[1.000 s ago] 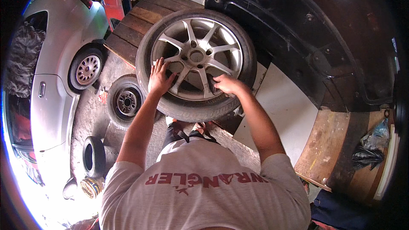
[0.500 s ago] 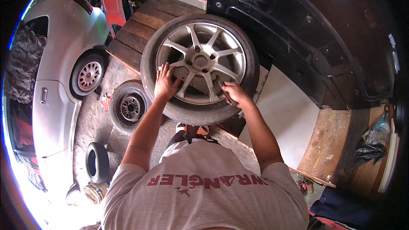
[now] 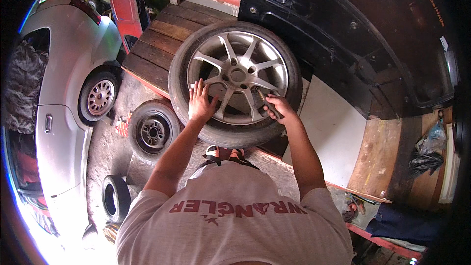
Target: The person scrubs a car wheel with a brush, focusing on the rim and spokes. The wheel is positioned on a wooden platform in a garage-like setting.
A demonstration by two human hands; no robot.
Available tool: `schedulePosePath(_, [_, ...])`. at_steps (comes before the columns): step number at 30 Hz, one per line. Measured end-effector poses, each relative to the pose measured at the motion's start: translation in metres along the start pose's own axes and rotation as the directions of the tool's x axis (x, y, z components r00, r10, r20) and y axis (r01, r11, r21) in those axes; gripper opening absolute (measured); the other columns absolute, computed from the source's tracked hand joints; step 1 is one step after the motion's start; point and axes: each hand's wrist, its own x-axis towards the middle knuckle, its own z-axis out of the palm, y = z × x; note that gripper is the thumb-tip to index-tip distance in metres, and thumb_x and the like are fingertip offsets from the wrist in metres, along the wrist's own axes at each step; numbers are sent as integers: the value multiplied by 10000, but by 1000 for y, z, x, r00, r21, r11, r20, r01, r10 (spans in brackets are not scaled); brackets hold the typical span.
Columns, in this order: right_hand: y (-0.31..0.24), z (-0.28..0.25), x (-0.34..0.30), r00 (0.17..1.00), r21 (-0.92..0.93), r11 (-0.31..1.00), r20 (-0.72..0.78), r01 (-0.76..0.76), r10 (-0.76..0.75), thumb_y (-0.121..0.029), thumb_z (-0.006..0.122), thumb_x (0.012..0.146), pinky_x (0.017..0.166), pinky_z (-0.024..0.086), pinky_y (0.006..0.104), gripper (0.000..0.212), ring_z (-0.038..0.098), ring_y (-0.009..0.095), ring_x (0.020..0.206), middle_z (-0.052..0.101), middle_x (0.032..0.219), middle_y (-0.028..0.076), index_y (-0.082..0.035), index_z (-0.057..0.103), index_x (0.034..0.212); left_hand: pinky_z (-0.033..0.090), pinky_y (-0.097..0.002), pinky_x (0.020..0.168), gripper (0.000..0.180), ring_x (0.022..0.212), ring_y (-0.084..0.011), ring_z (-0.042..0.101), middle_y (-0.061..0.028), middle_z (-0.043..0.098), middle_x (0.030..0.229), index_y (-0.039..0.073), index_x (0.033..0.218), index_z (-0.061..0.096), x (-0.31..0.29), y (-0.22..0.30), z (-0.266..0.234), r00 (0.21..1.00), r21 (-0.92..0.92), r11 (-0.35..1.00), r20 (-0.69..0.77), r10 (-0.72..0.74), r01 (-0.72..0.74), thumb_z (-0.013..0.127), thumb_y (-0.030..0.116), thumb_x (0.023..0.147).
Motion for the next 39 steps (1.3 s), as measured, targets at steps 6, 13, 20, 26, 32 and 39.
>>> schedulePosePath(6, [-7, -24, -37, 993, -400, 916, 118, 41, 7, -237, 560, 964, 361, 379, 271, 513, 495, 118, 428, 603, 730, 60, -83, 442, 1438, 178, -498, 1191, 647, 1466, -348, 225, -188, 289, 1561, 66, 1412, 448, -3, -5, 0, 1000, 22, 1000, -14, 13, -12, 589, 458, 916])
schedulePosePath(13, [-16, -31, -31, 991, -561, 828, 113, -1, 78, -233, 545, 956, 402, 400, 296, 300, 518, 118, 462, 588, 682, 42, -73, 600, 1203, 166, -505, 1193, 664, 1467, -352, 218, -194, 298, 1556, 34, 1408, 447, 2, -1, 4, 999, -4, 1000, -30, 23, -23, 582, 452, 910])
schedulePosePath(20, [-17, -11, 13, 994, -695, 719, 81, 5, 71, -257, 540, 962, 393, 384, 282, 207, 489, 113, 452, 565, 693, 24, -69, 605, 1018, 170, -501, 1194, 665, 1470, -345, 215, -181, 296, 1560, 49, 1428, 413, 6, -2, 6, 999, -50, 999, -42, 0, -2, 602, 421, 911])
schedulePosePath(26, [-74, -34, -47, 973, -442, 890, 231, 109, -5, -241, 568, 961, 385, 381, 273, 360, 489, 113, 440, 578, 722, 38, -78, 539, 1281, 200, -496, 1184, 611, 1453, -377, 237, -199, 339, 1530, 66, 1414, 438, -7, 7, 9, 984, -148, 987, -155, -84, 61, 628, 349, 907])
schedulePosePath(32, [-73, -76, -24, 935, -691, 641, 325, 335, -139, -120, 552, 962, 532, 442, 254, 513, 511, 78, 600, 559, 753, 38, -169, 424, 1457, 260, -456, 1166, 582, 1402, -375, 342, -204, 410, 1482, 44, 1384, 469, -18, 31, 9, 993, -121, 992, -110, -40, 27, 624, 348, 912])
schedulePosePath(39, [-77, -51, -40, 859, -891, -224, 444, 394, -255, -241, 548, 950, 825, 532, 455, 349, 675, 336, 958, 683, 1060, 186, -276, 612, 1291, 263, -439, 1176, 625, 1262, -312, 525, -164, 589, 1316, 75, 1392, 454, -17, 39, 6, 996, -6, 996, 2, -89, 89, 526, 503, 943])
